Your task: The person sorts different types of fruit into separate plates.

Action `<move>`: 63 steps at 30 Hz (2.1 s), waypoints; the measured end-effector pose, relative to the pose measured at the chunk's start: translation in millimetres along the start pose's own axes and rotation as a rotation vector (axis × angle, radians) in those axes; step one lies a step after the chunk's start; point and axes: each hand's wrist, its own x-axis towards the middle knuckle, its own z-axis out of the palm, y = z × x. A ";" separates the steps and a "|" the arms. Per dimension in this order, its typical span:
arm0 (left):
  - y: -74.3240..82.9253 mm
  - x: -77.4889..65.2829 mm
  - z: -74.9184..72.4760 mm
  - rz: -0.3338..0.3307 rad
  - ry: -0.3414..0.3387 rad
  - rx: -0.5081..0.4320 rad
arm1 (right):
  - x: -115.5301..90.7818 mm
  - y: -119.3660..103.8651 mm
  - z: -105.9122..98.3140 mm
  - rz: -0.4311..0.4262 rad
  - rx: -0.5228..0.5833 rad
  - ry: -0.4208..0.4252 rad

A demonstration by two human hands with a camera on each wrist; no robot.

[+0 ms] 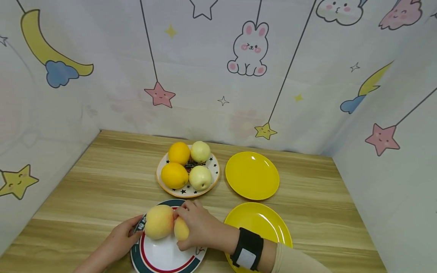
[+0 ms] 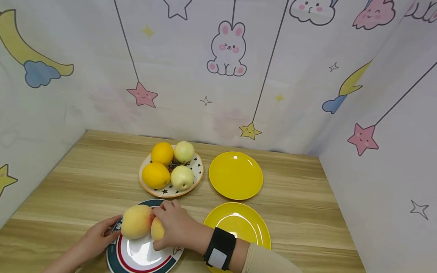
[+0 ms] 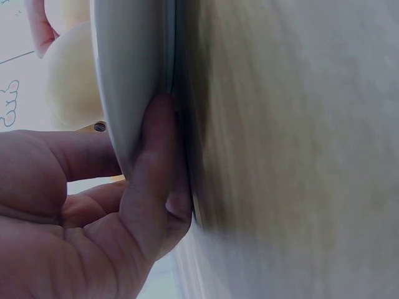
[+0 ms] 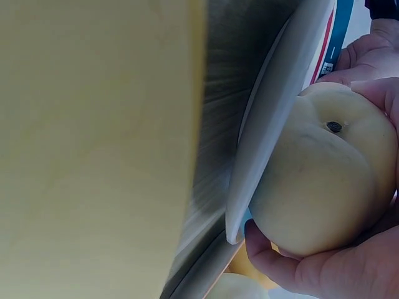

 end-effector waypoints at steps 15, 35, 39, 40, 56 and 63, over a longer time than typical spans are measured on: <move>-2.3 -2.4 0.4 0.032 0.018 0.007 | -2.5 7.8 -4.2 0.006 0.079 -0.024; -2.1 -2.1 -0.1 0.036 -0.001 0.002 | -19.8 10.1 -14.5 -0.097 -0.055 0.099; -1.4 -1.4 0.7 0.030 0.000 -0.007 | -24.9 12.4 -17.3 -0.100 -0.046 0.116; -1.4 -1.2 1.0 0.025 -0.001 -0.009 | -26.2 12.9 -18.1 -0.098 -0.039 0.118; -1.2 -0.7 0.1 0.024 -0.001 -0.003 | -46.6 30.9 -30.0 0.052 0.100 0.124; -1.2 -0.8 0.6 0.021 0.004 -0.011 | -67.1 56.1 -38.4 0.151 0.282 0.202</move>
